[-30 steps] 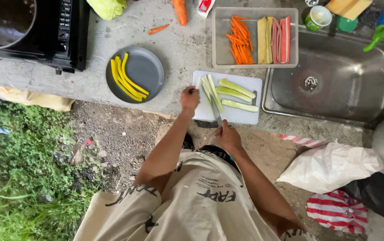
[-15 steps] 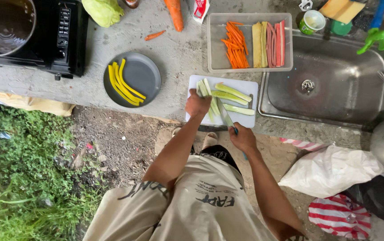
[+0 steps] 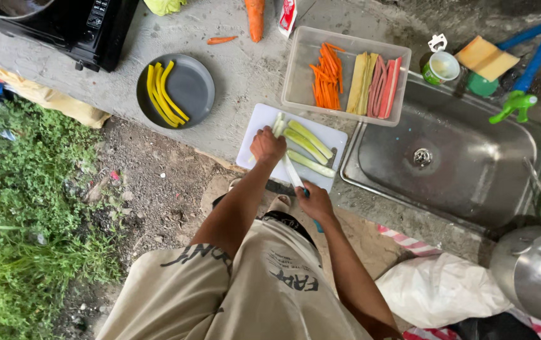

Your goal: The person slices a cucumber into long, thin strips on a white cutting board using a knife. The sliced cucumber pieces are then transferred to a grey plate containing yellow vegetable strips.

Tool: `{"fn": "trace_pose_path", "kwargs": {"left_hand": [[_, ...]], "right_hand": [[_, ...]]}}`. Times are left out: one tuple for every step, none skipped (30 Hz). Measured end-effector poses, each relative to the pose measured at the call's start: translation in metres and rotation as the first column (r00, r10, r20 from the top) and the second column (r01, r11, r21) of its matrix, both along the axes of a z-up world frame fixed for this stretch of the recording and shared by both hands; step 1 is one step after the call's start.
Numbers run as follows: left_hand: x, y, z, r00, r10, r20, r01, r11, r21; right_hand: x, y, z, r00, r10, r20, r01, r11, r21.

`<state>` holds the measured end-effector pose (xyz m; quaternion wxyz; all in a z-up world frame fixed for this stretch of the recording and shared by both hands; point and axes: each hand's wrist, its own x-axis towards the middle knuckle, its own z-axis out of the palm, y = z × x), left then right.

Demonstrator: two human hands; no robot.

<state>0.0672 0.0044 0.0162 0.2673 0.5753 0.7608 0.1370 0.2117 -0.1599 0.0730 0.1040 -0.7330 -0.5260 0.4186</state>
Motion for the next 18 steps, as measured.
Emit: {"fn": "trace_pose_path", "kwargs": {"left_hand": [[-0.001,-0.003,-0.003,1.000,-0.002,0.002,0.002,0.998,0.065],[-0.002,-0.003,-0.008,0.999,0.035,0.041,-0.036,0.999,0.024],[-0.004,-0.003,-0.014,0.994,0.075,0.078,-0.073,0.997,-0.022],[-0.007,-0.004,-0.023,0.987,0.115,0.113,-0.108,0.992,-0.068],[-0.009,-0.001,-0.032,0.979,0.140,0.149,-0.137,0.990,-0.028],[-0.011,0.002,-0.043,0.969,0.162,0.185,-0.167,0.986,0.012],[-0.013,0.002,-0.053,0.958,0.183,0.223,-0.198,0.979,0.045],[-0.017,0.004,-0.059,0.951,0.175,0.256,-0.201,0.976,0.080],[-0.022,0.009,-0.063,0.943,0.164,0.289,-0.205,0.971,0.120],[-0.027,0.013,-0.064,0.935,0.150,0.320,-0.210,0.965,0.159],[-0.034,0.017,-0.061,0.821,0.225,0.524,-0.284,0.958,0.033],[-0.042,0.020,-0.056,0.658,0.302,0.690,-0.324,0.940,-0.103],[-0.051,0.023,-0.049,0.456,0.378,0.806,-0.329,0.913,-0.242],[-0.065,0.028,-0.038,0.466,0.403,0.787,-0.357,0.900,-0.249],[-0.081,0.037,-0.025,0.477,0.424,0.770,-0.379,0.889,-0.255],[-0.099,0.046,-0.014,0.486,0.445,0.752,-0.401,0.878,-0.261],[-0.120,0.057,-0.006,0.468,0.410,0.783,-0.430,0.880,-0.203],[-0.145,0.072,0.000,0.451,0.372,0.811,-0.459,0.877,-0.146]], "right_hand": [[0.003,0.000,0.000,1.000,0.001,-0.013,-0.001,1.000,0.002],[0.006,0.000,0.001,1.000,0.002,-0.025,-0.002,1.000,0.004],[0.008,-0.002,0.001,0.999,0.003,-0.038,-0.003,1.000,0.002],[0.010,-0.007,0.001,0.999,0.008,-0.043,-0.008,1.000,-0.001],[0.013,-0.007,0.001,0.999,0.016,-0.047,-0.015,1.000,0.006],[0.015,-0.006,0.001,0.998,0.023,-0.050,-0.022,1.000,0.013],[0.016,-0.006,0.000,0.998,0.010,-0.059,-0.009,1.000,0.016],[0.017,-0.007,-0.002,0.998,-0.003,-0.068,0.004,1.000,0.020],[0.018,-0.006,-0.007,0.997,-0.015,-0.079,0.018,0.999,0.028],[0.019,-0.006,-0.011,0.998,-0.013,-0.057,0.017,0.997,0.072],[0.018,-0.006,-0.015,0.999,-0.010,-0.037,0.014,0.993,0.117],[0.017,-0.006,-0.018,1.000,-0.008,-0.019,0.011,0.987,0.161],[0.018,-0.007,-0.021,1.000,0.008,0.000,-0.008,0.985,0.171],[0.018,-0.007,-0.021,1.000,0.024,0.019,-0.027,0.983,0.182],[0.015,-0.004,-0.020,0.999,0.032,0.039,-0.039,0.980,0.194],[0.010,0.000,-0.018,1.000,-0.008,0.007,0.007,0.991,0.134],[0.007,0.001,-0.013,0.998,-0.054,-0.021,0.055,0.996,0.069],[0.001,0.003,-0.008,0.994,-0.102,-0.046,0.102,0.995,0.002]]}}
